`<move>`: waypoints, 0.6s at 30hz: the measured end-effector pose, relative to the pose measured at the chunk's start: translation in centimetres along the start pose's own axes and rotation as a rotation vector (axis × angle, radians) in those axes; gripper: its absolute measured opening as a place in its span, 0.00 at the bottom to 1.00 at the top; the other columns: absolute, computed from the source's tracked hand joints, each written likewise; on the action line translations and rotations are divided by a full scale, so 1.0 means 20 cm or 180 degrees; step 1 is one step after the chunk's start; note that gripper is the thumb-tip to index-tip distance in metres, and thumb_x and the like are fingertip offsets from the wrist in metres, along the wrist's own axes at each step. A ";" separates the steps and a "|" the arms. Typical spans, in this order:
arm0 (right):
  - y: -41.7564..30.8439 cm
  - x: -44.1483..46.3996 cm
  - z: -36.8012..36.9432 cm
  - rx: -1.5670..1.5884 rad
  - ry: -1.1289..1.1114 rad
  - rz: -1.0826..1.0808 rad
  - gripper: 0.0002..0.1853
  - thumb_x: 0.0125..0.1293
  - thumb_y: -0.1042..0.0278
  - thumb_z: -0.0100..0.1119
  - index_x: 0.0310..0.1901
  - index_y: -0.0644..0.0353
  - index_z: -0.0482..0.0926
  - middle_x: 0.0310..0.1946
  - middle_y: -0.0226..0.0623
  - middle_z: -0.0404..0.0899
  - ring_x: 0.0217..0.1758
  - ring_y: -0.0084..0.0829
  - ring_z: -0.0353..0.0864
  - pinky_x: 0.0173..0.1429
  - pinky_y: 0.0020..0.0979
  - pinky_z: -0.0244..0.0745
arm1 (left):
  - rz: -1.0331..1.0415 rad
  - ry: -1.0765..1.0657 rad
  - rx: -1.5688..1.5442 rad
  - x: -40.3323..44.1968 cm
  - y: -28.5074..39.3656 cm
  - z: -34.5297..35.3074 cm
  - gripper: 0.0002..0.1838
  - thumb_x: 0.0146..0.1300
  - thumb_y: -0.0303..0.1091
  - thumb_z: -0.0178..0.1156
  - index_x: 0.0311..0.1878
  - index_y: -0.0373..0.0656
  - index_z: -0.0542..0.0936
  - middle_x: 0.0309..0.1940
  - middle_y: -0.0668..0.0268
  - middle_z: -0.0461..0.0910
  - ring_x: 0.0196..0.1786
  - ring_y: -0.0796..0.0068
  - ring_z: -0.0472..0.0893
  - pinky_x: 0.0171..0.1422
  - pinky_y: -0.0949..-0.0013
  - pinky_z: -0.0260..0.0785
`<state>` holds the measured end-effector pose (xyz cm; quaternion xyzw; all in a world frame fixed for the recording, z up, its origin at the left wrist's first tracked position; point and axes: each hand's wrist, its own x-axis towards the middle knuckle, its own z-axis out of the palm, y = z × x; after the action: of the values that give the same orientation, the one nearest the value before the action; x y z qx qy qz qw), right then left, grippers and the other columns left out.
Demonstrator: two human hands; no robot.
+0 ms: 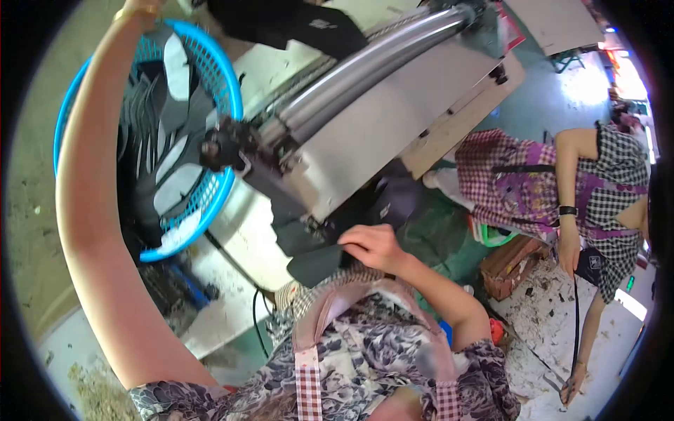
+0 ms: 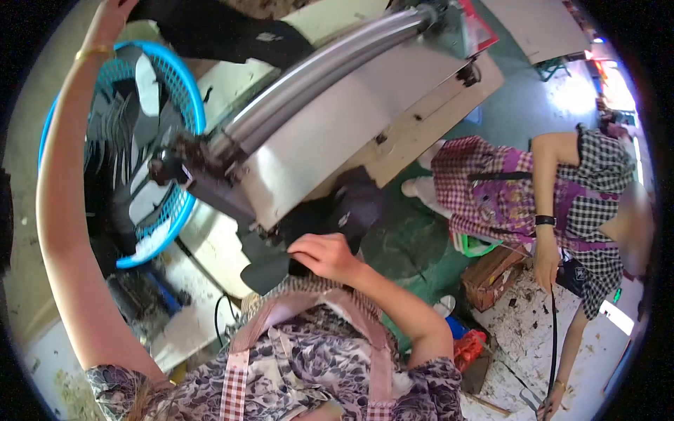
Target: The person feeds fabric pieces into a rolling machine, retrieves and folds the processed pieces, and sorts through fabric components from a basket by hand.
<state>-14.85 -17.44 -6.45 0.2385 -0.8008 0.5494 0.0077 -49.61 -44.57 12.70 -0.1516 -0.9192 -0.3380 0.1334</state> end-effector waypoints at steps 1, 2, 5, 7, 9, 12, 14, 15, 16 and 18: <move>-0.07 0.05 -0.13 0.0172 0.0252 0.0553 0.06 0.47 0.78 0.61 0.29 0.60 0.77 0.24 0.35 0.77 0.25 0.29 0.78 0.29 0.24 0.71 | 0.0075 -0.0018 -0.0015 0.00 0.00 0.01 0.09 0.50 0.19 0.45 0.26 0.38 0.76 0.22 0.67 0.74 0.28 0.78 0.72 0.34 0.75 0.65; -0.10 0.09 -0.22 -0.0089 0.0601 0.0991 0.06 0.49 0.78 0.60 0.30 0.62 0.77 0.23 0.37 0.77 0.25 0.25 0.77 0.29 0.23 0.70 | 0.0114 -0.0104 -0.0026 -0.02 -0.02 0.05 0.09 0.49 0.19 0.45 0.29 0.38 0.76 0.23 0.66 0.74 0.28 0.77 0.72 0.34 0.74 0.66; -0.06 0.23 -0.41 0.0220 0.1216 0.2002 0.07 0.54 0.75 0.58 0.34 0.70 0.76 0.25 0.37 0.79 0.28 0.17 0.76 0.32 0.20 0.71 | 0.1241 -0.1144 0.0076 -0.12 -0.10 0.38 0.12 0.47 0.22 0.47 0.32 0.43 0.79 0.23 0.62 0.76 0.27 0.77 0.73 0.34 0.73 0.66; 0.02 0.35 -0.45 0.0160 0.1365 0.1844 0.08 0.54 0.75 0.58 0.35 0.70 0.76 0.26 0.38 0.79 0.28 0.19 0.77 0.34 0.21 0.71 | 0.0902 -0.1897 0.0112 -0.27 -0.06 0.61 0.12 0.49 0.26 0.48 0.34 0.42 0.80 0.26 0.60 0.78 0.32 0.71 0.75 0.41 0.70 0.67; 0.05 0.50 -0.43 -0.0112 0.1355 0.1622 0.08 0.53 0.75 0.58 0.35 0.67 0.76 0.27 0.40 0.79 0.28 0.26 0.79 0.35 0.24 0.72 | 0.0518 -0.2601 -0.0096 -0.33 0.02 0.74 0.11 0.52 0.30 0.51 0.37 0.40 0.79 0.31 0.59 0.79 0.35 0.70 0.76 0.44 0.70 0.67; 0.05 0.61 -0.42 -0.1081 0.1680 0.0839 0.09 0.51 0.74 0.59 0.36 0.63 0.77 0.28 0.41 0.79 0.29 0.33 0.79 0.35 0.28 0.72 | -0.0127 -0.3411 -0.0332 -0.32 0.05 0.78 0.18 0.52 0.38 0.57 0.44 0.38 0.76 0.36 0.61 0.78 0.38 0.75 0.75 0.46 0.72 0.66; 0.01 0.50 -0.43 -0.1894 0.1970 0.0029 0.09 0.50 0.72 0.60 0.35 0.60 0.76 0.31 0.39 0.78 0.33 0.35 0.78 0.33 0.30 0.72 | -0.0303 -0.3182 -0.0253 -0.32 0.03 0.80 0.19 0.50 0.39 0.60 0.44 0.38 0.76 0.36 0.62 0.78 0.39 0.75 0.75 0.47 0.73 0.66; 0.01 0.35 -0.39 -0.1527 0.1737 0.0268 0.09 0.48 0.73 0.61 0.34 0.60 0.76 0.32 0.38 0.77 0.34 0.34 0.77 0.33 0.29 0.73 | -0.0099 -0.3002 -0.0087 -0.31 0.01 0.81 0.18 0.51 0.37 0.60 0.43 0.38 0.76 0.36 0.63 0.78 0.40 0.75 0.74 0.48 0.73 0.65; 0.03 0.19 -0.31 -0.1166 0.1500 0.0473 0.09 0.47 0.73 0.61 0.33 0.60 0.76 0.33 0.36 0.77 0.35 0.33 0.77 0.33 0.28 0.73 | 0.0108 -0.2793 0.0087 -0.29 -0.01 0.80 0.17 0.51 0.36 0.59 0.43 0.38 0.76 0.37 0.64 0.78 0.41 0.76 0.74 0.49 0.73 0.65; 0.05 0.04 -0.08 -0.1405 0.0184 -0.0062 0.09 0.45 0.73 0.60 0.31 0.60 0.75 0.32 0.33 0.76 0.33 0.30 0.77 0.29 0.26 0.73 | 0.0311 -0.2236 -0.0193 -0.24 -0.06 0.74 0.13 0.49 0.27 0.53 0.41 0.39 0.75 0.33 0.64 0.76 0.36 0.76 0.73 0.42 0.73 0.65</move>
<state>-16.36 -16.05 -6.56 0.2229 -0.8987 0.3673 0.0880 -47.69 -36.65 -0.58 -0.3063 -0.8902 -0.2856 -0.1794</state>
